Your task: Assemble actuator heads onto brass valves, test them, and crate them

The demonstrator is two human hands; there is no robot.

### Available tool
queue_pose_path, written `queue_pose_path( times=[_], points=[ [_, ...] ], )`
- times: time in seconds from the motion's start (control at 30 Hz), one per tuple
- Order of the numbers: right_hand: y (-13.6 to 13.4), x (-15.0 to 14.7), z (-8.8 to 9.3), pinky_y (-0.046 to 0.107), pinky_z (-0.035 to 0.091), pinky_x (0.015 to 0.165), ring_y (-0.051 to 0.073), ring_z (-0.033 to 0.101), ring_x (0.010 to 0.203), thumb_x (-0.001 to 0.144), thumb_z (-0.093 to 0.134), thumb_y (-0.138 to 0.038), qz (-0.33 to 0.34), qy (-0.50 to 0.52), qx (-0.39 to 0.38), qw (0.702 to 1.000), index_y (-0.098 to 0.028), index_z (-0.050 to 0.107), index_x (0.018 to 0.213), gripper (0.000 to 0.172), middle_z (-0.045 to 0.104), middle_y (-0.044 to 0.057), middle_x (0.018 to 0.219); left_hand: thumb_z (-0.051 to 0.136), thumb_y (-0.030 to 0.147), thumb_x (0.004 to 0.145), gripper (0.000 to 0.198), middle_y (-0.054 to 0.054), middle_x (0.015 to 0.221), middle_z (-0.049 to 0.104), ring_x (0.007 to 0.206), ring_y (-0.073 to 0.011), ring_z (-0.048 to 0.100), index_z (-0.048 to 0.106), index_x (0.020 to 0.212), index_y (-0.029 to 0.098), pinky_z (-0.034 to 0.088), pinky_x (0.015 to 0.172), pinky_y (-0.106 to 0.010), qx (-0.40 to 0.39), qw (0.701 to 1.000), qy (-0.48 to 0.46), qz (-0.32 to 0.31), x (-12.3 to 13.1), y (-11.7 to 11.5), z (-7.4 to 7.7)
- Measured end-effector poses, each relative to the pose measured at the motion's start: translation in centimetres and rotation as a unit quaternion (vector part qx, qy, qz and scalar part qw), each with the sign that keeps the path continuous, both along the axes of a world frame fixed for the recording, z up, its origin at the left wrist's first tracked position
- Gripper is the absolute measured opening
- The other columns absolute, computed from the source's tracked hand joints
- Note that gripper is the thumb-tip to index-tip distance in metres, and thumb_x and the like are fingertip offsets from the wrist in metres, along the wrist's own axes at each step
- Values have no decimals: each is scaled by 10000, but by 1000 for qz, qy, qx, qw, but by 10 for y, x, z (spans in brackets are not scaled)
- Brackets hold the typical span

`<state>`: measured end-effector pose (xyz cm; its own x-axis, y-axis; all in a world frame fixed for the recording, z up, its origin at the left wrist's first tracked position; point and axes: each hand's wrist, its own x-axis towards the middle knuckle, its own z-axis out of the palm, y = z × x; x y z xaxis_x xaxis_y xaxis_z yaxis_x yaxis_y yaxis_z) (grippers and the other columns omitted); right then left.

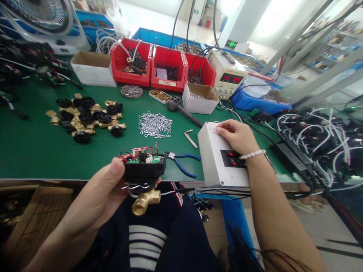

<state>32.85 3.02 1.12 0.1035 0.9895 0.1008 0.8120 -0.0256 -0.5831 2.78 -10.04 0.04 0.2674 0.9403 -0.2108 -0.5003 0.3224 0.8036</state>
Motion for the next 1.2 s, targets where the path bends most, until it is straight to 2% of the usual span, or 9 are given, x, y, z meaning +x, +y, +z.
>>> queue_pose_path(
  times=[0.2,0.43,0.7,0.9,1.03,1.2],
  points=[
    [0,0,0,328,441,734,182,583,712,766,687,-245,-11,-8,4,1000,-178,677,774,68,711,78,813,641,583,843,616,-140,1095,729,1002,-297,696,611,1262,132,557,881,-386,7,1000,12,-22,0,-1,-1],
    [5,-2,-1,321,431,688,184,576,678,762,688,-260,-36,-24,17,999,-182,670,752,81,703,72,758,656,586,826,637,-151,1117,720,1016,-315,692,601,1279,142,568,867,-409,-4,999,-17,-33,1,-2,1],
    [3,-8,3,293,407,651,172,573,648,849,610,-299,-50,-46,17,998,-194,633,683,198,663,52,683,655,599,821,604,-140,1048,742,1014,-320,696,658,1199,127,578,855,-410,-29,999,-25,-27,3,0,-2],
    [2,-8,3,301,370,624,168,519,620,798,687,-322,-49,-57,17,997,-189,630,702,174,622,31,659,661,578,828,601,-150,1101,726,1050,-326,681,637,1227,128,567,881,-422,-29,998,-44,-33,3,-1,0],
    [1,-9,3,305,340,596,159,480,578,837,637,-327,-40,-52,14,998,-187,648,700,196,585,15,604,668,585,818,629,-155,1107,724,1045,-332,683,623,1247,127,561,892,-432,-27,999,-37,-27,2,-1,1],
    [0,-10,1,303,369,620,149,487,603,799,667,-323,-16,-30,16,999,-188,643,694,173,610,17,645,661,545,845,585,-152,1129,718,1038,-317,687,611,1261,136,563,889,-423,-19,999,-32,-34,1,0,-3]
  ],
)
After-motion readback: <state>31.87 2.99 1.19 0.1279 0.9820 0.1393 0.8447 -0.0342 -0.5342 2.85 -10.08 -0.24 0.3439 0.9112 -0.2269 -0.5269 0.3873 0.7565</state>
